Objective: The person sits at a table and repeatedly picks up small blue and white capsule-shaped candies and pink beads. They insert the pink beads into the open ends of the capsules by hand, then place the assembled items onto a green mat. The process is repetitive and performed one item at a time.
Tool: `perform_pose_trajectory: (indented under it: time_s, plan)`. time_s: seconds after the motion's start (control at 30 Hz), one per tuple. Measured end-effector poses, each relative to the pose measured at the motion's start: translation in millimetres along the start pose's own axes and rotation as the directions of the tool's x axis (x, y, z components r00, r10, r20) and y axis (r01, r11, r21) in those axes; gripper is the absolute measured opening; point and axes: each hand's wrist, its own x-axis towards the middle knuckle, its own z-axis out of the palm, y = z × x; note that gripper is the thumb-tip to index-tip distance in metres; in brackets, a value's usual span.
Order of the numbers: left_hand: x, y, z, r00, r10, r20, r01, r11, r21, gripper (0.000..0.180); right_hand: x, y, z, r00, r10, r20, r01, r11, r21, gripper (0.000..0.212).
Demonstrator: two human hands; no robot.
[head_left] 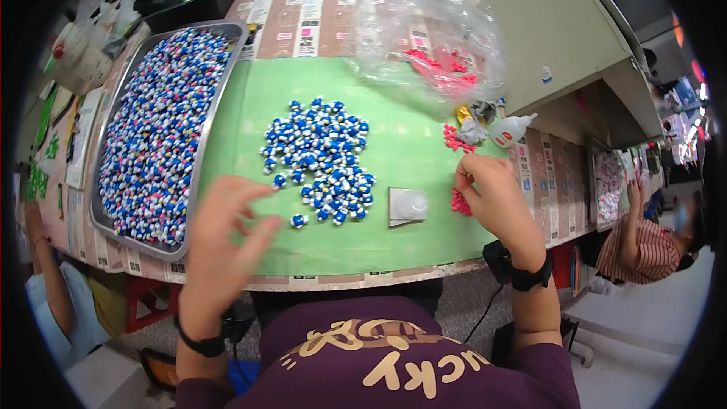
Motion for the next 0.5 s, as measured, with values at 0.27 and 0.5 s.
perform_pose_trajectory:
  time_s: [0.27,0.5]
  plan:
    - [-6.4,-9.5,30.7,0.976,-0.019,0.215,0.009,0.999,0.048,0.023,-0.4,-4.0,-1.3,0.999,-0.034,0.037,0.035,0.999,-0.022,0.011]
    - [-4.6,-6.8,24.4,0.971,-0.118,0.207,0.147,0.98,-0.132,0.019,8.5,-7.4,-3.0,0.984,0.096,0.153,-0.105,0.993,0.05,0.012]
